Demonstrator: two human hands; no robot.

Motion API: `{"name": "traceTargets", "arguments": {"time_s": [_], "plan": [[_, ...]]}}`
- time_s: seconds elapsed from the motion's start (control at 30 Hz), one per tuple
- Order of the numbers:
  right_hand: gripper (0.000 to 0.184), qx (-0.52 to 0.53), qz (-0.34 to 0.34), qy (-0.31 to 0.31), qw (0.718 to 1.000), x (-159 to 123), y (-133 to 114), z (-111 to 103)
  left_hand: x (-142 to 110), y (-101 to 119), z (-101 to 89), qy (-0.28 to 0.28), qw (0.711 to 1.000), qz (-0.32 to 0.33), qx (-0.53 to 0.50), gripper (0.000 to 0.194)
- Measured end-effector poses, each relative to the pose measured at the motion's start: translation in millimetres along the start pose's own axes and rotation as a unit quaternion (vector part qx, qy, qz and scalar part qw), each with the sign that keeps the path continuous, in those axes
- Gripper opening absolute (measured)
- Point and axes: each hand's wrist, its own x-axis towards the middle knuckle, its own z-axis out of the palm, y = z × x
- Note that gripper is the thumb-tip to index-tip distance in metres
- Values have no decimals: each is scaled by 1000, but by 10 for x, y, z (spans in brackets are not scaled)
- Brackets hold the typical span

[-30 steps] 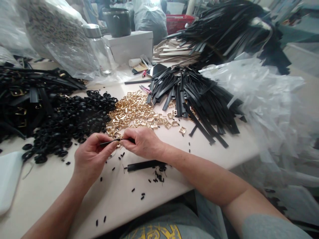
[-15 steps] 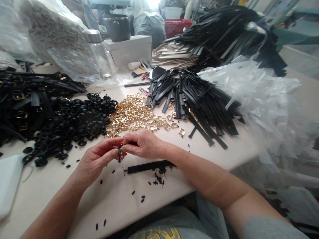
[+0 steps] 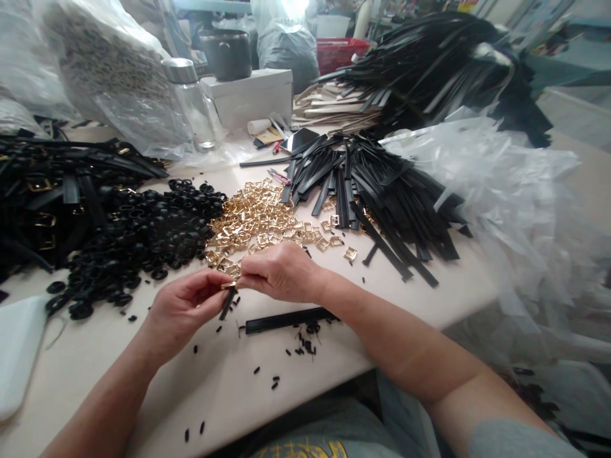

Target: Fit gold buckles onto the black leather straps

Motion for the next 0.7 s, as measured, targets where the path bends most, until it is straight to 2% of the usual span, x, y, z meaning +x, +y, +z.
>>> {"name": "traceTargets", "arguments": {"time_s": [0.1, 0.2, 0.27, 0.4, 0.5, 0.6, 0.7], "plan": [[33, -40, -45, 52, 997, 4, 2, 19, 8, 10, 43, 24, 1000, -12, 10, 22], [27, -44, -71, 147, 986, 5, -10, -7, 28, 4, 66, 63, 991, -56, -106, 26], [30, -42, -46, 179, 982, 4, -22, -6, 40, 6, 87, 90, 977, -74, -181, 29], [41, -1, 25, 127, 992, 12, -19, 135, 39, 30, 154, 95, 962, -92, -239, 33], [44, 86, 45, 112, 989, 22, 5, 279, 27, 24, 188, 90, 963, -96, -235, 34], [40, 223, 47, 130, 965, 20, 11, 353, 27, -33, 189, 91, 965, -90, -227, 34], [36, 316, 59, 150, 935, 15, -27, 367, 36, -108, 189, 83, 969, -80, -220, 34]]}}
